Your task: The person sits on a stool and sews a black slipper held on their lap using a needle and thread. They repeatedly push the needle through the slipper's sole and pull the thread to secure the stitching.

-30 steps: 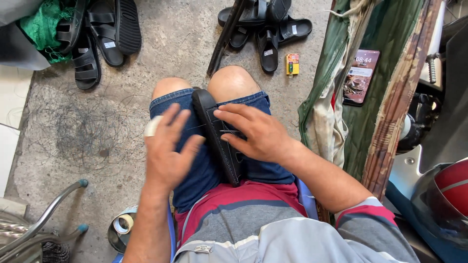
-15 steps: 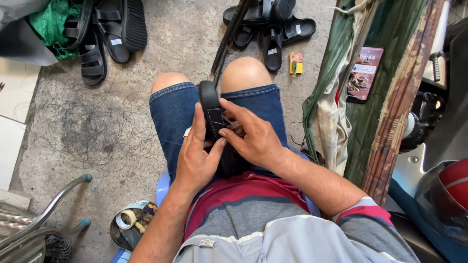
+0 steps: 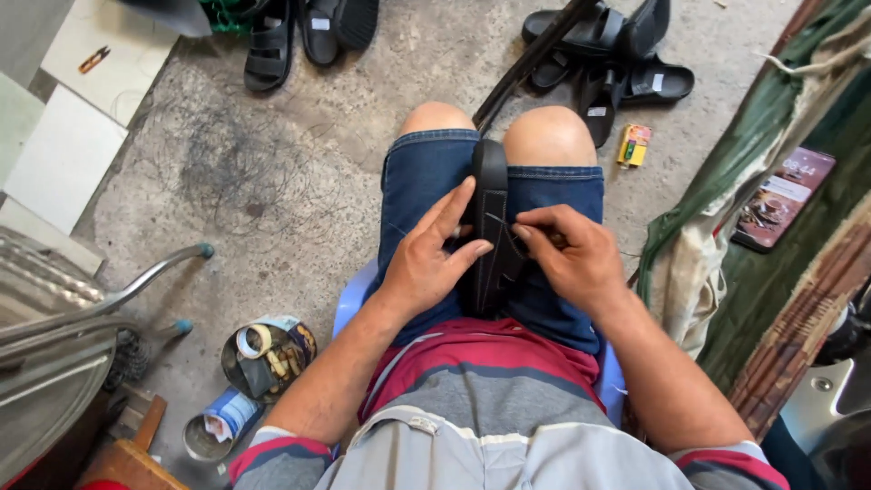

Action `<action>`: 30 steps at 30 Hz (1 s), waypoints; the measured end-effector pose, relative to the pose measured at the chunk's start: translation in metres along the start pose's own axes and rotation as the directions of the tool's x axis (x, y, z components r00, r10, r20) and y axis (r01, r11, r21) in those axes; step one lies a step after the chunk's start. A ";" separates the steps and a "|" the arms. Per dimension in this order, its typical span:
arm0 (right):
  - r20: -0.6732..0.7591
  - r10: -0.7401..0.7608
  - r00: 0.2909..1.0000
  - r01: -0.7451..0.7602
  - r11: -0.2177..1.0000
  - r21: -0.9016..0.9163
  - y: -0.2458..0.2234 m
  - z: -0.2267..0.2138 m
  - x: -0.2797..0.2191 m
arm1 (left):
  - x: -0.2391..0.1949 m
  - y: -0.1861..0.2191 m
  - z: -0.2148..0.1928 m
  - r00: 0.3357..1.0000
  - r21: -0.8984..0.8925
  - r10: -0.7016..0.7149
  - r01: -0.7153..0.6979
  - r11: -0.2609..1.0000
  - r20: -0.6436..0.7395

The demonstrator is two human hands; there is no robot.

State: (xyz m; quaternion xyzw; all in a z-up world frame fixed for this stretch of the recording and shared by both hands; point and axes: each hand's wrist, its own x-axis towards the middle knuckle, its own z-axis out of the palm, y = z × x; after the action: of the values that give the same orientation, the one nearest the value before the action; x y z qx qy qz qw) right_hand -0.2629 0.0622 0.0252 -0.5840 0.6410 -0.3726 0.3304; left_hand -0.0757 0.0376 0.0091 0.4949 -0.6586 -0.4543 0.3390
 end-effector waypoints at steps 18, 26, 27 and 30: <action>0.033 -0.120 0.992 0.124 0.973 -0.193 0.012 -0.009 0.011 | 0.017 0.006 -0.001 0.991 -0.031 0.086 -0.084 0.996 0.103; 0.718 0.033 0.695 -0.192 0.971 0.141 0.007 -0.066 0.008 | 0.018 -0.004 -0.001 0.977 0.103 0.131 -0.150 0.983 0.168; 0.787 0.140 0.601 -0.098 0.990 -0.101 0.004 -0.071 0.007 | 0.019 -0.002 -0.003 0.976 0.132 0.092 -0.120 0.984 0.198; 0.684 0.400 0.610 0.030 0.851 -0.525 -0.013 -0.080 0.010 | 0.023 0.002 -0.005 0.967 0.145 0.037 -0.076 0.987 0.253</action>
State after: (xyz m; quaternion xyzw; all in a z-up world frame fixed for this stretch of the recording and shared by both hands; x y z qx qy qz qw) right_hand -0.3257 0.0592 0.0769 -0.6769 0.5669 0.1256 0.4524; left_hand -0.0780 0.0145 0.0131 0.4394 -0.7429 -0.4510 0.2274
